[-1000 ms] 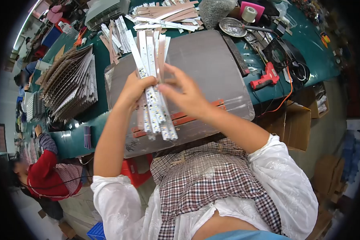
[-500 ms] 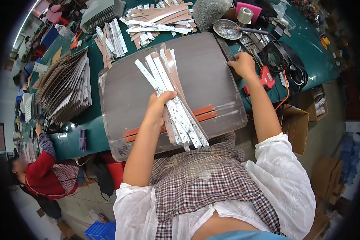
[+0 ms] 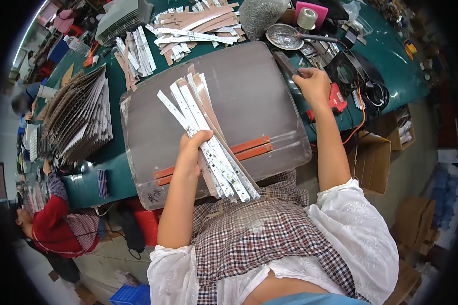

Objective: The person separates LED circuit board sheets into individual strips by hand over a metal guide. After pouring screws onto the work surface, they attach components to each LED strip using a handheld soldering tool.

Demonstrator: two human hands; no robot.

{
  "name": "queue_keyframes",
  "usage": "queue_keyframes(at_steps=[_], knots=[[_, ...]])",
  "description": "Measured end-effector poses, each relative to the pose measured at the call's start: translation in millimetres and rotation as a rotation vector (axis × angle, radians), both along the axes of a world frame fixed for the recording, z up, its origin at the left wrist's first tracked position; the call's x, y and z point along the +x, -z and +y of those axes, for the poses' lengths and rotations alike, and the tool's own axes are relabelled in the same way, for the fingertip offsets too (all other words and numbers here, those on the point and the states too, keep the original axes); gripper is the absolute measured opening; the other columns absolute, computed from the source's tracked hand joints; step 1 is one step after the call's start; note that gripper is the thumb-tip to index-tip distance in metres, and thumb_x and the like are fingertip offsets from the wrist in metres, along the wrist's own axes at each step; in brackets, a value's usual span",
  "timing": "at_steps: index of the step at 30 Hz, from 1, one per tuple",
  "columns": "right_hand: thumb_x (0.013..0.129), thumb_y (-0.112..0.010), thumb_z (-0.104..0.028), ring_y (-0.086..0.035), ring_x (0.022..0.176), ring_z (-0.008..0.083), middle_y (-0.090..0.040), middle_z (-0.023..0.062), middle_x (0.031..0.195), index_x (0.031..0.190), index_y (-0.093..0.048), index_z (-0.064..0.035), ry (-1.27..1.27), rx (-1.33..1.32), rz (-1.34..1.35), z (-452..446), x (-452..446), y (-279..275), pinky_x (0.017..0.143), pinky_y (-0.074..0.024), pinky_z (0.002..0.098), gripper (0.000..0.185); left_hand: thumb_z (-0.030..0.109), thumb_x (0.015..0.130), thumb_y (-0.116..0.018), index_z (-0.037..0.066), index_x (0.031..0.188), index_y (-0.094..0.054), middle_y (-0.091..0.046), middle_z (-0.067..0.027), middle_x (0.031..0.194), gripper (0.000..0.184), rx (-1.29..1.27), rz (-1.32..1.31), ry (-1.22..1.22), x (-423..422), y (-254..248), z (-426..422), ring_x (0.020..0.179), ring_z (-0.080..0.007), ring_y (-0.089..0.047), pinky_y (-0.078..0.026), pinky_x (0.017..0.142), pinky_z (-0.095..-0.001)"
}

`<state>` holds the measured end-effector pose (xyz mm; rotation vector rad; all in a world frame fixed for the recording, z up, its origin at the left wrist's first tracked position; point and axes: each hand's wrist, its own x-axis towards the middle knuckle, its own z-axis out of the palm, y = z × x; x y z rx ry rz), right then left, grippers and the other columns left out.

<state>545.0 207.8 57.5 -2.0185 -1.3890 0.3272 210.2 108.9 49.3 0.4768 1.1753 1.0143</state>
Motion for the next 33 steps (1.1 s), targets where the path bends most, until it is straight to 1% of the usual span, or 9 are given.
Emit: queue_keyframes(at_steps=[2,7,10,13,21,26,27,28,33], knots=[[0.067,-0.078,-0.027,-0.072,0.090,0.0265,-0.075,0.0162,0.096,0.105,-0.075,0.0004,-0.031,0.037,0.072,-7.3,0.4,-7.6,0.084,-0.0545,0.0364,0.047,0.011,0.081,-0.065,0.001,0.107,-0.054,-0.061,-0.0063,0.081,0.030,0.013,-0.028,-0.027,-0.1,0.7,0.7,0.066,-0.0168,-0.065,-0.059,0.061,-0.0331],[0.079,-0.078,-0.014,-0.064,0.079,0.0105,-0.073,0.0079,0.091,0.110,-0.073,0.0020,-0.366,-0.196,0.635,-12.1,-23.2,-26.1,0.070,-0.0492,0.0236,0.035,0.011,0.081,-0.065,0.001,0.107,-0.055,-0.061,-0.0056,0.082,0.030,0.011,-0.032,0.000,0.2,3.1,0.2,0.067,-0.0165,-0.065,-0.059,0.062,-0.0322],[0.078,-0.079,-0.014,-0.066,0.087,0.0159,-0.073,0.0136,0.097,0.108,-0.073,0.0039,-0.587,-0.374,0.768,-0.4,-44.4,-13.2,0.080,-0.0505,0.0265,0.035,0.011,0.081,-0.065,0.001,0.105,-0.055,-0.061,-0.0053,0.081,0.028,0.011,-0.024,0.004,2.8,-5.7,-1.4,0.067,-0.0162,-0.065,-0.058,0.063,-0.0318],[0.080,-0.078,-0.011,-0.066,0.094,0.0181,-0.073,0.0147,0.100,0.109,-0.073,0.0036,-0.745,-0.506,0.753,10.7,-64.3,-2.5,0.088,-0.0493,0.0285,0.032,0.011,0.081,-0.066,-0.001,0.107,-0.055,-0.061,-0.0063,0.085,0.031,0.017,-0.023,0.003,-0.8,-7.1,-6.0,0.072,-0.0169,-0.064,-0.057,0.067,-0.0323],[0.085,-0.072,-0.006,-0.064,0.093,0.0145,-0.072,0.0081,0.100,0.110,-0.074,-0.0014,-0.949,-0.527,0.556,26.4,-78.0,10.8,0.087,-0.0496,0.0278,0.025,0.012,0.079,-0.068,-0.005,0.112,-0.054,-0.062,-0.0093,0.093,0.040,-0.021,-0.044,0.016,-4.8,0.2,-11.6,0.081,-0.0186,-0.064,-0.054,0.074,-0.0334],[0.084,-0.070,-0.007,-0.065,0.093,0.0277,-0.069,0.0120,0.097,0.104,-0.074,-0.0038,-0.991,-0.150,0.233,14.5,-85.3,19.3,0.084,-0.0506,0.0350,0.020,0.012,0.080,-0.067,-0.005,0.113,-0.053,-0.062,-0.0099,0.094,0.040,-0.026,-0.053,0.039,3.2,1.0,-9.1,0.083,-0.0192,-0.064,-0.053,0.076,-0.0339],[0.084,-0.070,-0.007,-0.064,0.093,0.0301,-0.067,0.0122,0.098,0.105,-0.074,-0.0052,-0.976,-0.101,0.194,13.6,-86.4,21.1,0.084,-0.0505,0.0364,0.021,0.011,0.082,-0.066,-0.001,0.105,-0.055,-0.062,-0.0062,0.083,0.029,-0.027,-0.057,0.008,6.8,0.6,-7.6,0.069,-0.0157,-0.064,-0.056,0.064,-0.0313],[0.084,-0.070,-0.008,-0.063,0.094,0.0324,-0.066,0.0125,0.098,0.106,-0.074,-0.0066,-0.961,-0.050,0.154,13.0,-87.7,21.5,0.084,-0.0503,0.0378,0.022,0.011,0.082,-0.066,-0.001,0.105,-0.055,-0.062,-0.0062,0.083,0.029,-0.030,-0.051,0.000,8.1,-0.3,-7.3,0.069,-0.0157,-0.064,-0.056,0.064,-0.0313],[0.081,-0.071,-0.007,-0.059,0.102,0.0327,-0.065,0.0103,0.102,0.113,-0.070,-0.0095,-0.985,0.064,-0.126,2.7,-89.7,26.2,0.088,-0.0486,0.0413,0.032,0.011,0.082,-0.066,-0.001,0.105,-0.055,-0.062,-0.0062,0.083,0.029,-0.031,-0.046,0.002,3.6,7.1,-7.7,0.069,-0.0160,-0.065,-0.057,0.065,-0.0313]])
